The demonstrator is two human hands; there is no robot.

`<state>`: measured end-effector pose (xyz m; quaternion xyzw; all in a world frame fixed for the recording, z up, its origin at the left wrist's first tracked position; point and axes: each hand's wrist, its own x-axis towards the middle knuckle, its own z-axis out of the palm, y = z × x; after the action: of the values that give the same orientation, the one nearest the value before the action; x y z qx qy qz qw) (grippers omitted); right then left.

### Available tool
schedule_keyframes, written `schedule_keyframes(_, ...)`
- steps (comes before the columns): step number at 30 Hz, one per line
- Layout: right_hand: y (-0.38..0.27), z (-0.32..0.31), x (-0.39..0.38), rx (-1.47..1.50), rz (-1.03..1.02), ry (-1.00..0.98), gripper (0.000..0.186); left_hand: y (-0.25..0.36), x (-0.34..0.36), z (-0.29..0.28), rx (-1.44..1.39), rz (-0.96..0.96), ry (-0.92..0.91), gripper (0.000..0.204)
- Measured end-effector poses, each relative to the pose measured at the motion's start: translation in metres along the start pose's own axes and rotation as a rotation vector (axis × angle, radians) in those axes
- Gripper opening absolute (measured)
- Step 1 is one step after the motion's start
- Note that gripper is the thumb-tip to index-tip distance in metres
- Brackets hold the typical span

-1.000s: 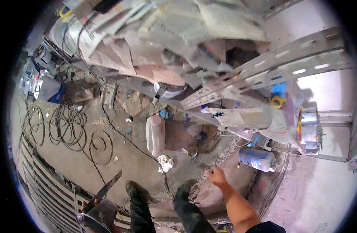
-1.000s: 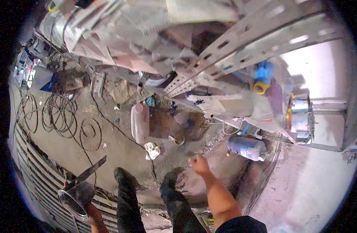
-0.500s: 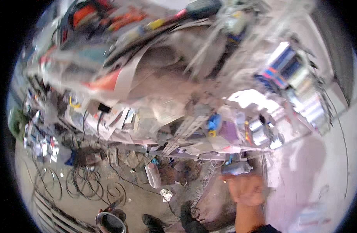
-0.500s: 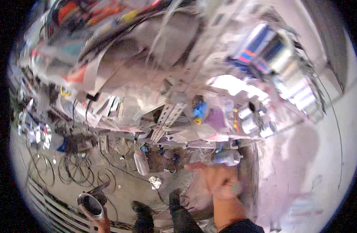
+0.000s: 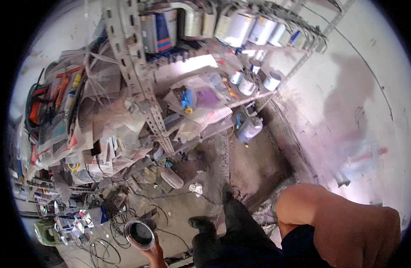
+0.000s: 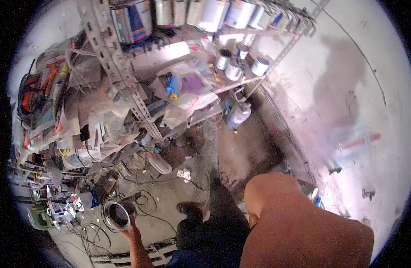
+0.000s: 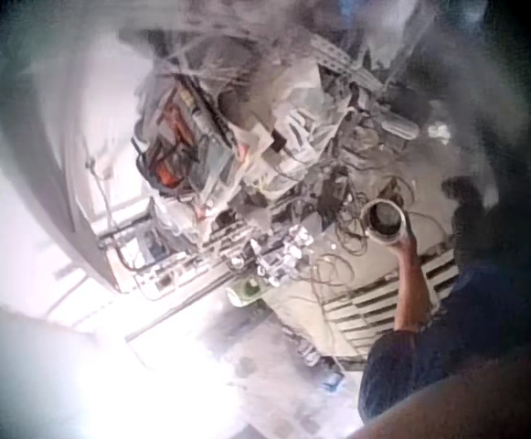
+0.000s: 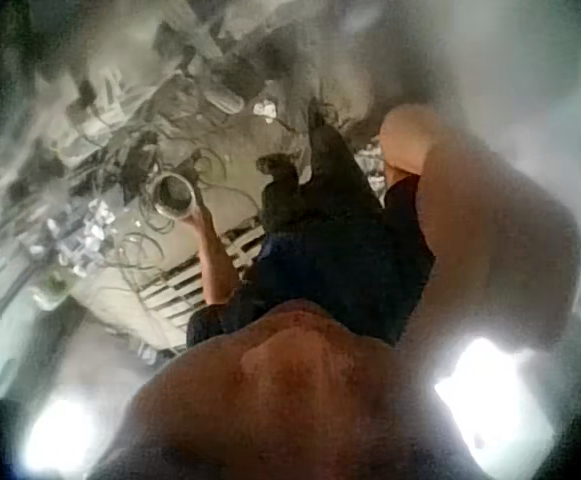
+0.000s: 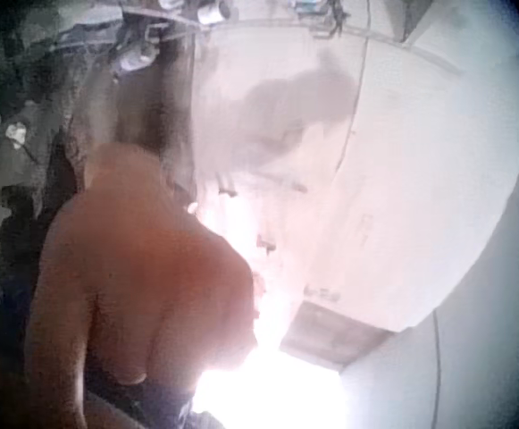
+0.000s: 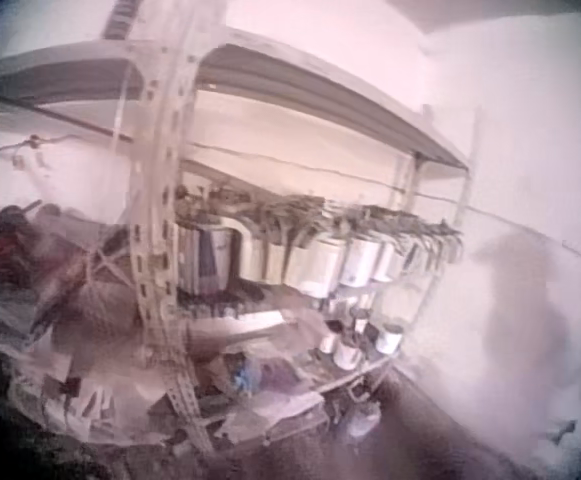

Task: The person retrieves a paint can from a shelf in a cluttered workshop and walks toward a silver car. They open the can and use a metal stirrer to mix the contents, scraping the sides of the can to ensure the paint is well-blended.

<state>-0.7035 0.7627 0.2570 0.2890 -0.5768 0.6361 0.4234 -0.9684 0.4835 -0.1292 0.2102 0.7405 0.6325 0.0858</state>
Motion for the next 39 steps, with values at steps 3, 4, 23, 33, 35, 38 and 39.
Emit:
schedule_keyframes(3,-0.024,-0.003,-0.008,-0.042,-0.007,0.040,0.032,0.000,-0.014,0.014,-0.104,-0.102,-0.086,0.088)
schedule_keyframes(4,-0.031,-0.007,-0.011,-0.052,-0.010,0.051,0.032,-0.013,-0.020,0.017,-0.039,-0.044,-0.054,0.089)
schedule_keyframes(23,-0.157,-0.345,-0.187,-0.054,-0.023,0.298,0.027,0.017,-0.103,0.321,0.264,0.048,-0.293,0.103)
schedule_keyframes(33,-0.162,-0.605,-0.346,-0.185,0.229,0.831,0.038,0.022,-0.163,0.531,0.257,-0.162,-0.534,0.102)
schedule_keyframes(35,-0.153,-0.638,-0.404,-0.272,0.396,0.905,0.045,0.019,-0.167,0.552,0.293,-0.187,-0.570,0.103)
schedule_keyframes(38,-0.142,-0.665,-0.477,-0.424,0.763,1.182,0.036,0.027,-0.166,0.586,0.390,-0.157,-0.607,0.105)
schedule_keyframes(39,-0.137,-0.672,-0.496,-0.485,0.907,1.261,0.031,0.043,-0.163,0.607,0.411,-0.159,-0.607,0.106)
